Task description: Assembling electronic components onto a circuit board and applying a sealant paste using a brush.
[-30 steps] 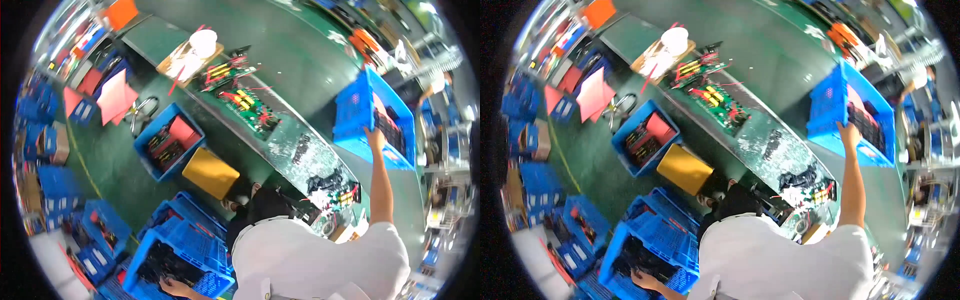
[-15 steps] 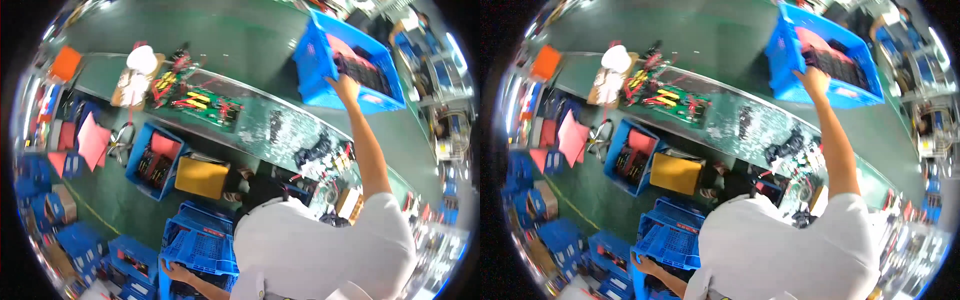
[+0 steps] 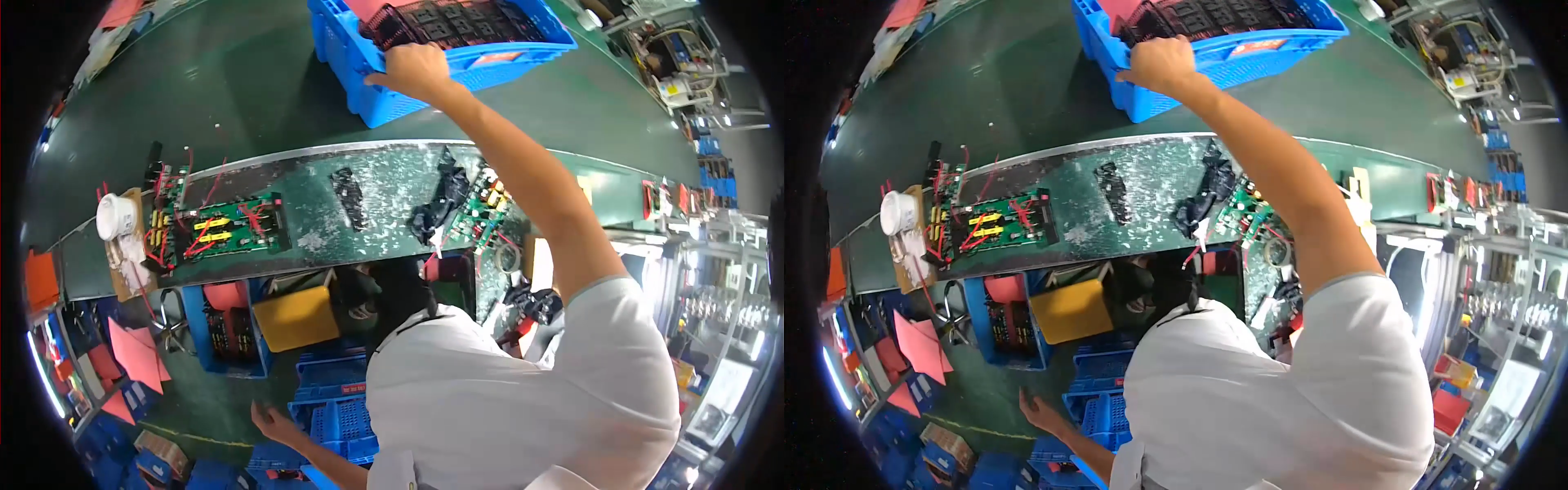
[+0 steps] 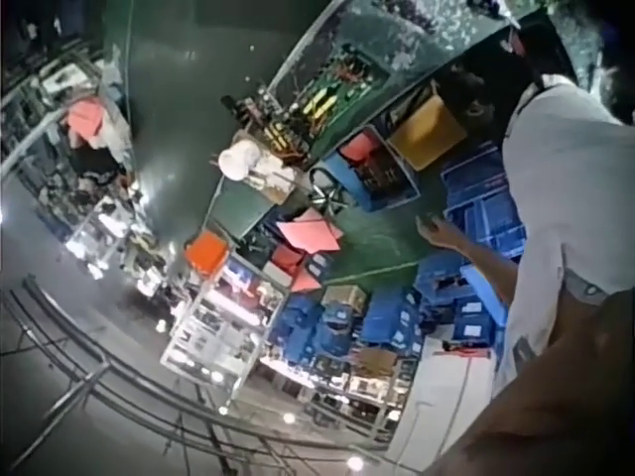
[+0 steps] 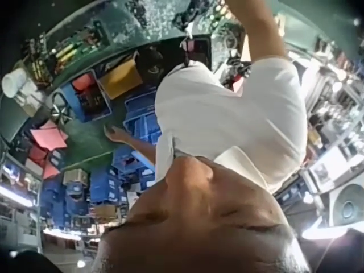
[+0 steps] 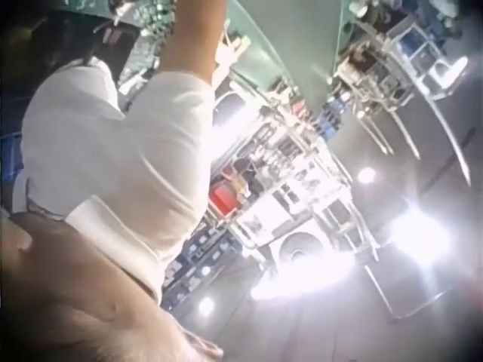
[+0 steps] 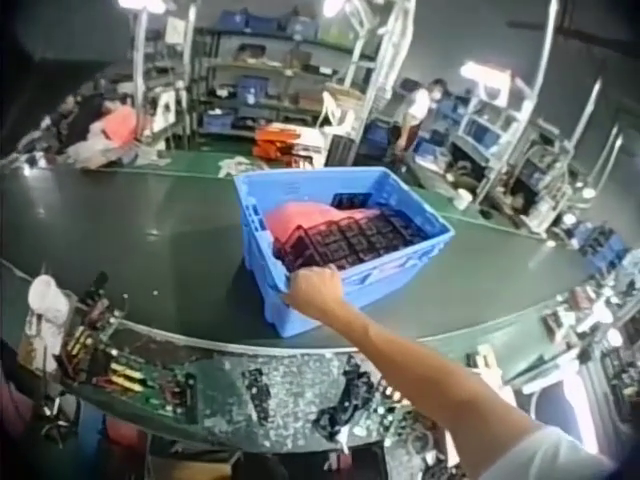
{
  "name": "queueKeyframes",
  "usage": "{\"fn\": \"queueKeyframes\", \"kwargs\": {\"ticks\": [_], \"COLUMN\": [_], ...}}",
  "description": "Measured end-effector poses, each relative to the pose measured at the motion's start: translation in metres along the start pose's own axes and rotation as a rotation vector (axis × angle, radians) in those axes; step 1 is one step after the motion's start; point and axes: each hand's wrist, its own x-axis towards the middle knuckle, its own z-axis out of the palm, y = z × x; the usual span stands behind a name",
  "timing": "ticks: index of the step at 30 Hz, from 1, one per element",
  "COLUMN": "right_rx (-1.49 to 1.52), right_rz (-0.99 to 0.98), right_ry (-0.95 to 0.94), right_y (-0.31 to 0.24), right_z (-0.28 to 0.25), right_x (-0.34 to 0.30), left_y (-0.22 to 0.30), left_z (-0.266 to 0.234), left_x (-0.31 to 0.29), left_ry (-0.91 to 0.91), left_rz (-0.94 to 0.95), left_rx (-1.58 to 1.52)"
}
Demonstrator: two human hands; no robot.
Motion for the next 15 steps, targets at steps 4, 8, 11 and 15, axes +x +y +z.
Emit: {"fn": "queueKeyframes", "kwargs": {"ticks": [4, 8, 11, 15], "right_rx": [0.036, 0.162, 0.145, 0.013], "right_rz": [-0.037, -0.11, -0.543, -0.522], "right_ry": [0.007, -0.003, 0.461, 0.629], "right_y": [0.002, 0.007, 0.038, -0.097], "right_z": [0.011, 0.025, 0.025, 0.021], "right_x": [0.008, 0.003, 0.011, -0.035], "left_y": [0.012, -0.01, -0.025, -0.079], "left_z": [-0.004, -0.011, -0.032, -0.062], "left_x": [0.008, -0.031, -0.082, -0.208], "left_ry": [-0.023, 0.106, 0.263, 0.593], "left_rz": [0.099, 0.199, 0.055, -0.208], "left_rx": [0.022, -0.018, -0.103, -0.166]}}
